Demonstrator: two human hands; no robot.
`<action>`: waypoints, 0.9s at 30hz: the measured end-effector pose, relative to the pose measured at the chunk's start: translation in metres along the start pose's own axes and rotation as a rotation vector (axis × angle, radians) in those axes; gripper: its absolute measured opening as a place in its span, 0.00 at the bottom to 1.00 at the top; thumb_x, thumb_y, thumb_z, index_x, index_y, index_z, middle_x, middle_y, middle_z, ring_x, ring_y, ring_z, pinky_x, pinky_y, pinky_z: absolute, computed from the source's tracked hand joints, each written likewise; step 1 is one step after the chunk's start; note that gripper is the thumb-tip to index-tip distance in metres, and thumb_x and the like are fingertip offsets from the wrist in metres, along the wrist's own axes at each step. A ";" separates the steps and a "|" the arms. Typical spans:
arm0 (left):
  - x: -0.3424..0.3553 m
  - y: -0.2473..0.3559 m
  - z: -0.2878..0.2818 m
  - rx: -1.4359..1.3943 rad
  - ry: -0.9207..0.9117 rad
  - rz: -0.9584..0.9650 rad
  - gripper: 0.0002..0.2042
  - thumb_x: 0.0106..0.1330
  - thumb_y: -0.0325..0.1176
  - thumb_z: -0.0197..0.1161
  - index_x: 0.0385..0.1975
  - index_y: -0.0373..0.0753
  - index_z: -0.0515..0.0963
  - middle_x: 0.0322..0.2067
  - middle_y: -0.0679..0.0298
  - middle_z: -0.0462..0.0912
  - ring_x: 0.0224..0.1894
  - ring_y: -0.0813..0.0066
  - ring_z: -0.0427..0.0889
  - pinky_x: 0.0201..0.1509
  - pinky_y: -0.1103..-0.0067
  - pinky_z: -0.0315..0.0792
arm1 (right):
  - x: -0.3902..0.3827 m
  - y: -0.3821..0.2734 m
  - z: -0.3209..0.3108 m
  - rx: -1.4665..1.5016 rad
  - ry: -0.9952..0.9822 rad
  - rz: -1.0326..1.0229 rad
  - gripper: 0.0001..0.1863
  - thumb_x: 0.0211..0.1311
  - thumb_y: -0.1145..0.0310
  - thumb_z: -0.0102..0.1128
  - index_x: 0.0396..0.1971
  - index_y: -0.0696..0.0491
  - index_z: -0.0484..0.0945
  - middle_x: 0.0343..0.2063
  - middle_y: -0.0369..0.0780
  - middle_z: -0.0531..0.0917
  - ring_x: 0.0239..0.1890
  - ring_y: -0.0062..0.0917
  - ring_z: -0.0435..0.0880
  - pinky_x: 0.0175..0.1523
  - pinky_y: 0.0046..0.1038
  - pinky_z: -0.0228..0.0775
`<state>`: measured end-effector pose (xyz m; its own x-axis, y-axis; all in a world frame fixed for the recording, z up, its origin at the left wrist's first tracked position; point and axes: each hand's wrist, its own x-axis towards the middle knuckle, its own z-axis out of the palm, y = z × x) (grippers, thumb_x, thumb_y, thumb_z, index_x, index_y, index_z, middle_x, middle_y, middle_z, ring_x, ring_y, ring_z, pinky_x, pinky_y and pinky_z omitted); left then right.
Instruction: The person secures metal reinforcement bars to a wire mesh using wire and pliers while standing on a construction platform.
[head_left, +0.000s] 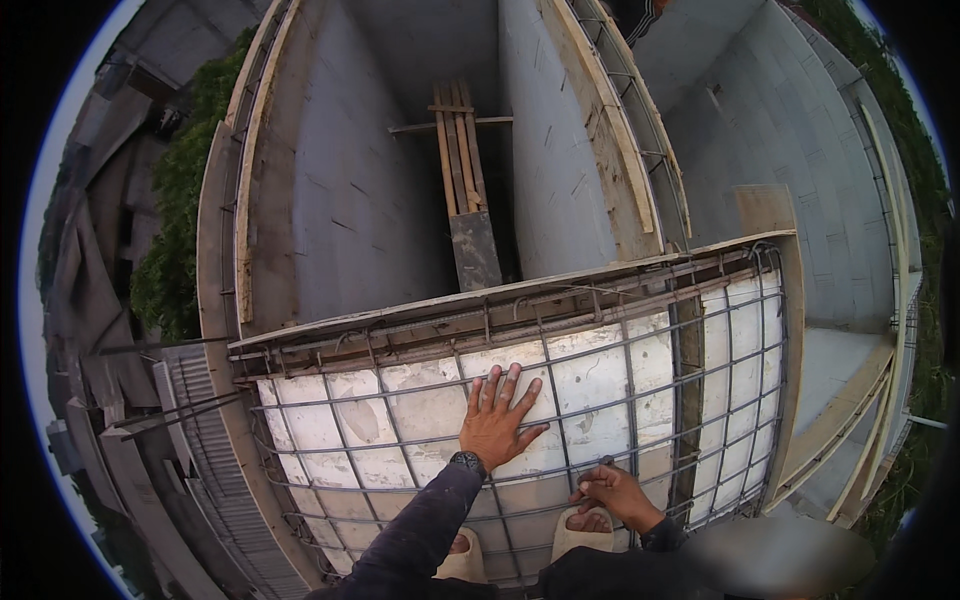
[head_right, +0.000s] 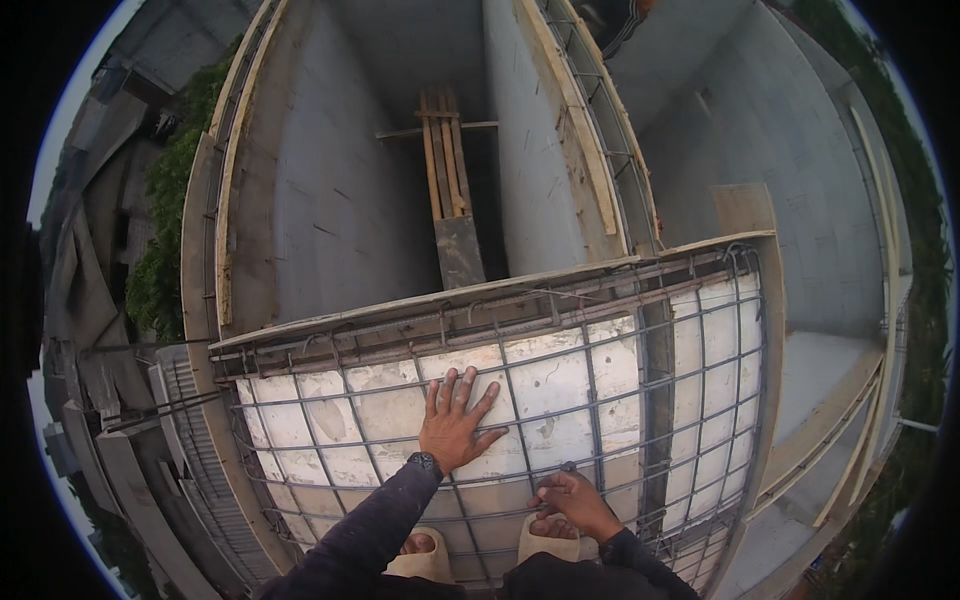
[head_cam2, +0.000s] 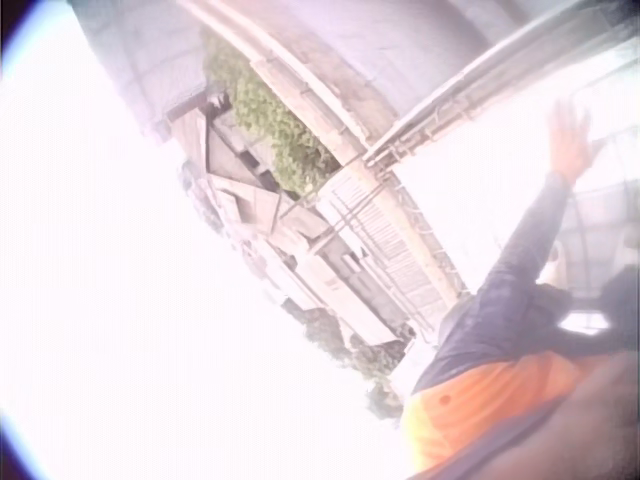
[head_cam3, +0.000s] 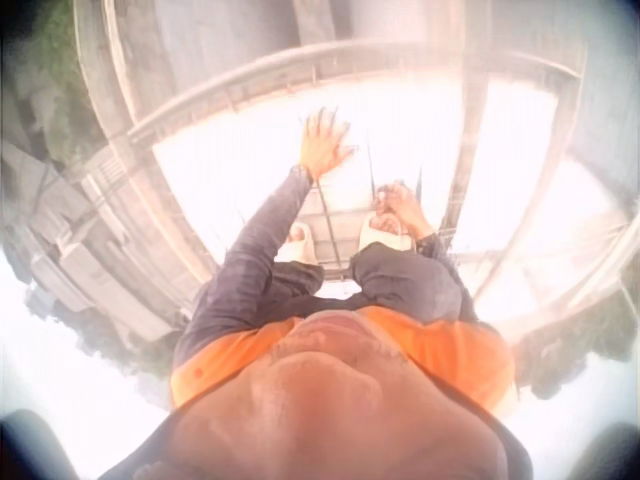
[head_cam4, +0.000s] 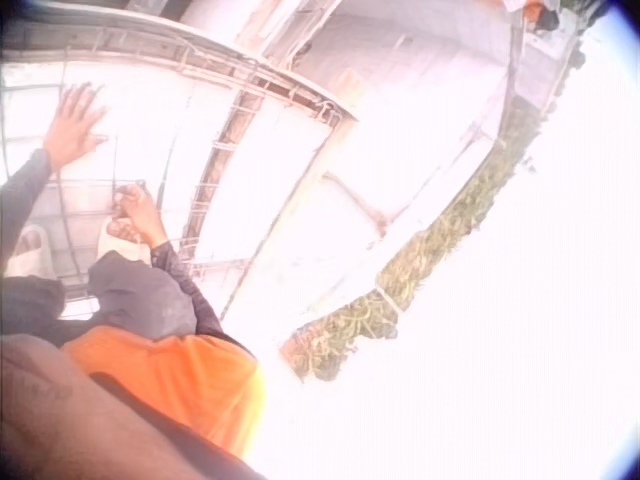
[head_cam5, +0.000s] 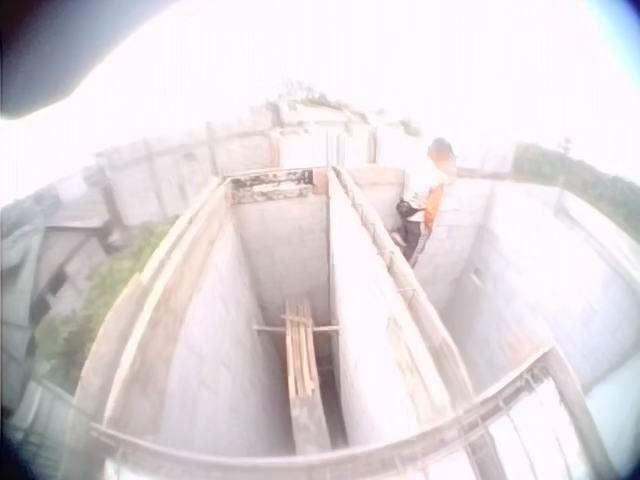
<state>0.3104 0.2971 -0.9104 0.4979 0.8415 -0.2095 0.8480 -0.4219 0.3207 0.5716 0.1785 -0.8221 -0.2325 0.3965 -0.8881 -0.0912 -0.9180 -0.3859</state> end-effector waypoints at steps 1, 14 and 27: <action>0.001 0.003 0.003 0.010 -0.012 0.021 0.40 0.70 0.73 0.54 0.80 0.65 0.60 0.83 0.54 0.47 0.85 0.46 0.37 0.85 0.49 0.30 | 0.002 0.009 0.001 0.057 0.022 -0.053 0.12 0.78 0.67 0.60 0.48 0.61 0.78 0.40 0.44 0.90 0.34 0.22 0.88 0.42 0.23 0.80; -0.017 0.045 -0.047 -0.557 0.157 0.134 0.29 0.67 0.41 0.72 0.69 0.48 0.76 0.66 0.53 0.77 0.74 0.50 0.66 0.79 0.55 0.56 | 0.009 -0.026 0.012 -0.498 0.329 -0.553 0.12 0.75 0.63 0.58 0.48 0.54 0.83 0.26 0.38 0.89 0.28 0.26 0.86 0.38 0.31 0.75; -0.038 0.053 -0.053 -0.561 -0.038 0.129 0.11 0.72 0.37 0.68 0.41 0.36 0.87 0.37 0.55 0.90 0.41 0.54 0.87 0.47 0.66 0.79 | -0.024 -0.008 0.026 -1.009 0.310 -0.704 0.14 0.71 0.61 0.59 0.47 0.51 0.88 0.29 0.43 0.90 0.35 0.40 0.90 0.45 0.42 0.80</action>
<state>0.3265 0.2605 -0.8361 0.6061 0.7779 -0.1659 0.5591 -0.2683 0.7845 0.5530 0.1758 -0.7913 -0.1856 0.9051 -0.3826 0.7053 -0.1484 -0.6932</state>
